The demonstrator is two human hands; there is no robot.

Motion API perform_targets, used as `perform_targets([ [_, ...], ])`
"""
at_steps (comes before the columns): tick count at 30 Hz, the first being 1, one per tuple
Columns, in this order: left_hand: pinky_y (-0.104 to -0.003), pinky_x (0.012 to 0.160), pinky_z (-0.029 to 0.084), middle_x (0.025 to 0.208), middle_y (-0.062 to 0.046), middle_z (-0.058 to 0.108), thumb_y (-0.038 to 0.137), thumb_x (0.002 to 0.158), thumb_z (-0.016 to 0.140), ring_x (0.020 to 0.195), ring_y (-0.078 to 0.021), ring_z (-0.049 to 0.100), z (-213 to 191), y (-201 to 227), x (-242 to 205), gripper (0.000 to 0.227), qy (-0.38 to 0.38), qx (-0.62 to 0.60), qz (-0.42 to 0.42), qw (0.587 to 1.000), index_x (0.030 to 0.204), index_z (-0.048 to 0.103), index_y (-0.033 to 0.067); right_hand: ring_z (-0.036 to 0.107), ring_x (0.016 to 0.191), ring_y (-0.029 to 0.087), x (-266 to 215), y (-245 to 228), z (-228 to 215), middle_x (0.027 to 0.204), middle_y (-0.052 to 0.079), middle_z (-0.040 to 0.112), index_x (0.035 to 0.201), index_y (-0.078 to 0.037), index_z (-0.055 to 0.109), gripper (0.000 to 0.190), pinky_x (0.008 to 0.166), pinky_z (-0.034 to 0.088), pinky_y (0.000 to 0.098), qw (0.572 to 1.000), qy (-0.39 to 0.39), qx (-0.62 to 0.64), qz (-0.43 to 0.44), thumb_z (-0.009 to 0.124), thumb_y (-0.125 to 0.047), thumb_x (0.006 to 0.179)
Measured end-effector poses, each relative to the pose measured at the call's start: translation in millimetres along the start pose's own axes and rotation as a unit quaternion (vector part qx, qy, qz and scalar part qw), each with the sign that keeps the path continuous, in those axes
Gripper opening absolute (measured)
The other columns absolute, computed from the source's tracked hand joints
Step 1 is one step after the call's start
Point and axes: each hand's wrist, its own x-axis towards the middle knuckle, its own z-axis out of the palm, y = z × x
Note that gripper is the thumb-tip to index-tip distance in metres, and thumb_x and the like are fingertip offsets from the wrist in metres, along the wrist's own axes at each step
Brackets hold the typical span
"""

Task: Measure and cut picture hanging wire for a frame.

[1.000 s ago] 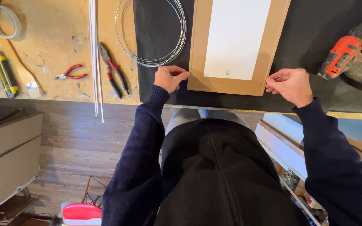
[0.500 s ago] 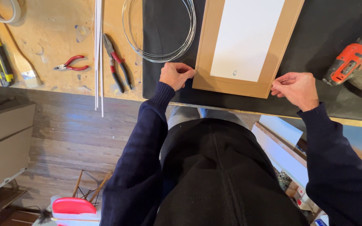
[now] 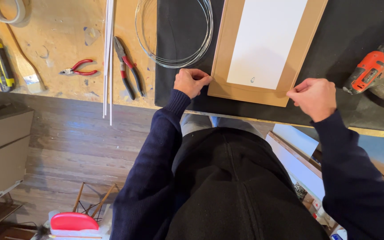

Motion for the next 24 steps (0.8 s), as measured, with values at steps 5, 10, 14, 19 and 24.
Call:
perform_targets([
  [5, -0.03, 0.061, 0.06, 0.071, -0.003, 0.077, 0.035, 0.08, 0.082, 0.055, -0.0157, 0.072, 10, -12, 1, 0.025, 0.046, 0.03, 0.051, 0.997, 0.091, 0.083, 0.0127, 0.068, 0.067, 0.035, -8, 6, 22, 0.072, 0.013, 0.07, 0.077, -0.013, 0.075, 0.02, 0.065, 0.056, 0.0458, 0.935, 0.148, -0.305, -0.108, 0.084, -0.03, 0.082],
  [10, -0.037, 0.067, 0.059, 0.075, -0.006, 0.077, 0.033, 0.079, 0.081, 0.069, -0.0246, 0.075, 29, -9, -22, 0.019, 0.187, 0.064, 0.15, 0.969, 0.085, 0.083, 0.0162, 0.067, 0.067, 0.037, -13, -20, 12, 0.071, 0.012, 0.07, 0.076, -0.017, 0.072, 0.017, 0.064, 0.056, 0.0482, 0.927, 0.206, -0.288, -0.123, 0.081, -0.031, 0.082],
  [14, -0.034, 0.062, 0.058, 0.079, -0.007, 0.075, 0.024, 0.085, 0.079, 0.066, -0.0218, 0.074, 35, 23, -76, 0.013, 0.155, -0.002, 0.263, 0.952, 0.087, 0.077, 0.0106, 0.071, 0.068, 0.028, -11, -76, -12, 0.076, 0.009, 0.072, 0.088, -0.008, 0.069, 0.016, 0.065, 0.056, 0.0403, 0.935, 0.271, -0.114, -0.196, 0.08, -0.019, 0.092],
  [19, -0.027, 0.051, 0.046, 0.071, -0.007, 0.067, 0.014, 0.097, 0.074, 0.059, -0.0109, 0.061, 4, 32, -118, 0.013, 0.066, -0.268, 0.178, 0.944, 0.099, 0.073, 0.0015, 0.075, 0.078, 0.016, -32, -177, -34, 0.09, 0.011, 0.074, 0.1, 0.001, 0.07, 0.011, 0.072, 0.058, 0.0268, 0.871, 0.319, 0.073, -0.367, 0.081, -0.002, 0.103],
  [24, -0.025, 0.053, 0.049, 0.094, -0.011, 0.072, 0.013, 0.103, 0.063, 0.068, -0.0105, 0.064, -47, 59, -198, 0.022, 0.163, -0.416, 0.242, 0.862, 0.118, 0.066, -0.0026, 0.07, 0.072, 0.013, -79, -239, -17, 0.083, 0.009, 0.072, 0.11, -0.001, 0.072, 0.008, 0.069, 0.055, 0.0234, 0.828, 0.191, 0.211, -0.483, 0.077, 0.002, 0.104],
])
